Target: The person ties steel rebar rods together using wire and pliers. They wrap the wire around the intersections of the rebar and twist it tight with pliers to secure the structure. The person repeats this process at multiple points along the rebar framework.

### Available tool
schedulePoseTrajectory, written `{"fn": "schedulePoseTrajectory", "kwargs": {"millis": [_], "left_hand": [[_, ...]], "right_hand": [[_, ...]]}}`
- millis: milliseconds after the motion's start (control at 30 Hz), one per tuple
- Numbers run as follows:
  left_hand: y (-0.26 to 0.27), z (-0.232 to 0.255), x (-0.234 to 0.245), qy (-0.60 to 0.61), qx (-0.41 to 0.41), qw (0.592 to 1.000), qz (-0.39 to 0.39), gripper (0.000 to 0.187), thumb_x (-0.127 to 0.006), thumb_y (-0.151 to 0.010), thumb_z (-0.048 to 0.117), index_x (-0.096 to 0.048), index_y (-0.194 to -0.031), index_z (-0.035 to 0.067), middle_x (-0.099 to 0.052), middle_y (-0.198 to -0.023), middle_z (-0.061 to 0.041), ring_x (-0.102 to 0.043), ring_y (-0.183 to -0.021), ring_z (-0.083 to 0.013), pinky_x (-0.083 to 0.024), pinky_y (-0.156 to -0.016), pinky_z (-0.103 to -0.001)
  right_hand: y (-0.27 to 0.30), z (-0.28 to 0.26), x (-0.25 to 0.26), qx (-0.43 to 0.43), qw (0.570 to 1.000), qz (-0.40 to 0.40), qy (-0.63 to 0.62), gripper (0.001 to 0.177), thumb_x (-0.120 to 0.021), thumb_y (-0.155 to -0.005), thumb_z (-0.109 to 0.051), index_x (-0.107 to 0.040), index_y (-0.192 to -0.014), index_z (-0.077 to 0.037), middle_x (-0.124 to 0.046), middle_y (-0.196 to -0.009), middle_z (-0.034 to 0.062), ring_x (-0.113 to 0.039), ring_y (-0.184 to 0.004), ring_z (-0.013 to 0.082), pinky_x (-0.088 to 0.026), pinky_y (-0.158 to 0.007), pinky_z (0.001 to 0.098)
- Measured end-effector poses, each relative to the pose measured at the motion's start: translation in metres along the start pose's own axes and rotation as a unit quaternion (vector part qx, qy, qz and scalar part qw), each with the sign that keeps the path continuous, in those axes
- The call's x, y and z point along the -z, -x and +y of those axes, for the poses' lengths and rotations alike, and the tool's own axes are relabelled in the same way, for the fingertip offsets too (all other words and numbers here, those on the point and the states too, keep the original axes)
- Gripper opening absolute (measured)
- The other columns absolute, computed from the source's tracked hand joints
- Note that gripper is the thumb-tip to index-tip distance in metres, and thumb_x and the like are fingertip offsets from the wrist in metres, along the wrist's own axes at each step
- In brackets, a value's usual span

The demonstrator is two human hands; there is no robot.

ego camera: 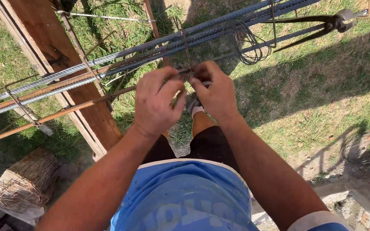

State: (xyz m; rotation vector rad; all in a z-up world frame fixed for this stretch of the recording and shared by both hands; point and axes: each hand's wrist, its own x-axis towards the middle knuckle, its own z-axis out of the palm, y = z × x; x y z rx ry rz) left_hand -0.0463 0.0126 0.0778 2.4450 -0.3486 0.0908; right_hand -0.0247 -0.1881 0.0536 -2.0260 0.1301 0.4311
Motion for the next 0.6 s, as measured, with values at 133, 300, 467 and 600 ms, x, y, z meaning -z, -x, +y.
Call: {"fn": "schedulePoseTrajectory", "kwargs": {"millis": [133, 300, 467, 600], "left_hand": [[0.055, 0.009, -0.03, 0.315, 0.416, 0.851, -0.065, 0.014, -0.088, -0.096, 0.031, -0.087, -0.109, 0.026, -0.085, -0.09, 0.005, -0.082, -0.074, -0.0108, -0.062, -0.059, -0.024], [0.009, -0.006, -0.063, 0.572, 0.556, 0.6, -0.066, 0.039, -0.061, -0.117, 0.025, -0.063, -0.156, 0.022, -0.064, -0.159, -0.02, -0.079, -0.113, -0.0328, -0.069, -0.079, -0.035], [0.001, -0.003, -0.096, 0.634, 0.5, 0.588, -0.042, 0.052, -0.059, -0.112, 0.009, -0.058, -0.164, 0.014, -0.061, -0.142, -0.017, -0.078, -0.12, -0.033, -0.072, -0.086, -0.042], [0.016, -0.012, -0.127, 0.537, 0.426, 0.726, -0.056, 0.043, -0.066, -0.111, 0.018, -0.073, -0.153, 0.022, -0.079, -0.122, -0.011, -0.074, -0.108, -0.0197, -0.07, -0.081, -0.03]], "right_hand": [[0.002, 0.011, 0.0, -0.097, 0.994, 0.013, -0.045, 0.022, -0.081, -0.1, -0.017, -0.08, -0.122, -0.015, -0.086, -0.108, 0.0141, -0.084, -0.109, 0.0322, -0.071, -0.087, 0.0475], [0.002, 0.016, 0.006, -0.098, 0.989, 0.013, -0.114, 0.021, -0.082, -0.102, -0.014, -0.085, -0.123, -0.012, -0.086, -0.107, 0.0162, -0.082, -0.104, 0.0214, -0.07, -0.081, 0.0396], [0.007, 0.028, 0.003, -0.115, 0.983, 0.01, -0.146, 0.019, -0.078, -0.105, -0.012, -0.085, -0.123, -0.009, -0.085, -0.103, 0.0179, -0.083, -0.098, 0.022, -0.071, -0.078, 0.0355], [0.007, 0.032, -0.003, -0.167, 0.966, 0.033, -0.194, 0.019, -0.076, -0.104, -0.01, -0.085, -0.12, -0.007, -0.085, -0.097, 0.0145, -0.083, -0.09, 0.0171, -0.073, -0.074, 0.0291]]}}
